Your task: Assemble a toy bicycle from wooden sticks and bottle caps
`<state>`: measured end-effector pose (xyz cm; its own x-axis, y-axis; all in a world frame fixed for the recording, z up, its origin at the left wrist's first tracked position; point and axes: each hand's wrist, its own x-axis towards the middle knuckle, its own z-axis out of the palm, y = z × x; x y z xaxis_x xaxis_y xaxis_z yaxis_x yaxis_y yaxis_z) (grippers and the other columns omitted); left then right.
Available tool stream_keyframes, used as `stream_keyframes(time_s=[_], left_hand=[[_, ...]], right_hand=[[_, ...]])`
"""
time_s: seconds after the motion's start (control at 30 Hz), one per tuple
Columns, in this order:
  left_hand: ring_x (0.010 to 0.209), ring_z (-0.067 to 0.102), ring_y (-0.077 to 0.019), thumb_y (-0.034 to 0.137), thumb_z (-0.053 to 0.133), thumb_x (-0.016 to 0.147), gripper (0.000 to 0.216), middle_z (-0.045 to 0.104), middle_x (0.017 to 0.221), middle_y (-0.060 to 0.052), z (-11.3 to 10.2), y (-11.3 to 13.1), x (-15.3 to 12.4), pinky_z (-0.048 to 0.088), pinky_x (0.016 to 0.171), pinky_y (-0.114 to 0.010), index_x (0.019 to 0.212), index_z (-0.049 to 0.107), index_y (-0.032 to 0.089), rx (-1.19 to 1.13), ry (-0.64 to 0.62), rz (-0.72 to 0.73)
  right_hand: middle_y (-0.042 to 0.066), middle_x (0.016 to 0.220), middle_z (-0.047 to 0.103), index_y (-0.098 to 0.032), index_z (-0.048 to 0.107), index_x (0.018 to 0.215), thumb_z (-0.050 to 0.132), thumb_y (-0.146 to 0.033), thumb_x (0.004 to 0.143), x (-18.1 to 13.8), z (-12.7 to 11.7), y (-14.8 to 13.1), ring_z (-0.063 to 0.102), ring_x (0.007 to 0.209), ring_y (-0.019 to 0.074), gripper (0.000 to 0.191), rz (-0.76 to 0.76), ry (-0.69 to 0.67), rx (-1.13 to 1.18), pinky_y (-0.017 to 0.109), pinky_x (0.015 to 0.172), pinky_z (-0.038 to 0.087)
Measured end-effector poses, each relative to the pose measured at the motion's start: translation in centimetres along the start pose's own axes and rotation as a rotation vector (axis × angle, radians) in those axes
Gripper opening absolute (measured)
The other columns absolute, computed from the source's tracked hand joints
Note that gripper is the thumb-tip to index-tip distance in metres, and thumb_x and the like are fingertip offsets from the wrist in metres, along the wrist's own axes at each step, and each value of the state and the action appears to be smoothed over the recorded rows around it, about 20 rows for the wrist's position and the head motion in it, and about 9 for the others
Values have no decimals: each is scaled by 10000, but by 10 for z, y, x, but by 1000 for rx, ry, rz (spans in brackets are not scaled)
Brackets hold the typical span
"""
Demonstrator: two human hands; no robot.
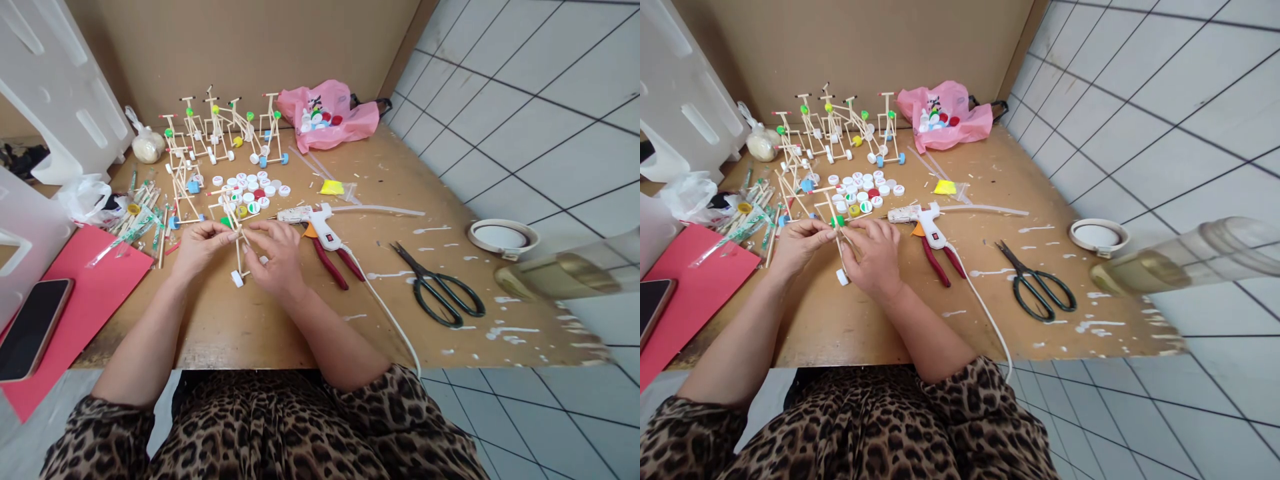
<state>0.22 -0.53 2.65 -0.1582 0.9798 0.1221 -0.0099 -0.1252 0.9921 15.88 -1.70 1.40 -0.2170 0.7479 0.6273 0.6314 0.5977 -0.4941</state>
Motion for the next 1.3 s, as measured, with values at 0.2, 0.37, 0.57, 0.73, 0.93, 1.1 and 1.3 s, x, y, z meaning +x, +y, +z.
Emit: stream_keyframes(time_s=[0.2, 0.37, 0.57, 0.73, 0.93, 1.1, 1.3], left_hand=[[537, 543, -98, 409, 883, 426, 320, 682, 575, -12, 0, 1, -1, 431, 542, -222, 570, 718, 176, 17, -11, 7], [519, 535, -104, 454, 856, 462, 327, 672, 561, -11, -2, 4, -2, 432, 531, -235, 581, 714, 184, 48, -1, 26], [437, 415, -68, 442, 823, 507, 306, 604, 487, 15, -25, 9, -5, 338, 448, -220, 549, 675, 178, 109, 79, 23], [466, 450, -82, 390, 826, 496, 271, 603, 508, 16, -43, 12, -6, 354, 458, -221, 595, 686, 180, 186, 47, -32], [541, 525, -107, 376, 838, 489, 372, 642, 621, 5, -50, 1, -5, 415, 516, -239, 783, 716, 184, 373, -336, -285], [648, 565, -118, 402, 843, 484, 504, 637, 738, 10, -46, -3, -6, 462, 631, -268, 904, 672, 182, 394, -514, -334], [612, 503, -99, 415, 866, 430, 567, 561, 731, 47, -35, -7, -12, 407, 588, -246, 889, 614, 196, 502, -559, -302]], right_hand=[[36, 1060, 701, -263, 699, 1018, 548, -263, 853, 0, 0, -2, 578, 1030, 220, 224, 12, -13, 20, 402, 934, 370], [68, 1080, 706, -221, 679, 1056, 544, -248, 837, 1, -3, 3, 590, 1051, 237, 259, 58, -1, 82, 419, 938, 411], [81, 1015, 710, -193, 682, 964, 511, -203, 829, 8, -16, 22, 638, 970, 208, 218, 165, 30, 274, 380, 875, 496], [44, 854, 698, -182, 693, 861, 594, -181, 781, 9, -33, 37, 644, 780, 168, 127, 365, -313, 294, 319, 738, 520], [54, 901, 672, -164, 694, 962, 687, -134, 719, 3, -38, 40, 612, 769, 158, 245, 352, -610, 206, 313, 740, 494], [41, 894, 647, -172, 672, 980, 627, -75, 731, -1, -33, 36, 595, 756, 148, 271, 277, -665, 232, 299, 732, 481], [21, 860, 615, -169, 646, 942, 611, -45, 723, -3, -30, 34, 578, 733, 129, 254, 255, -659, 241, 269, 704, 471]])
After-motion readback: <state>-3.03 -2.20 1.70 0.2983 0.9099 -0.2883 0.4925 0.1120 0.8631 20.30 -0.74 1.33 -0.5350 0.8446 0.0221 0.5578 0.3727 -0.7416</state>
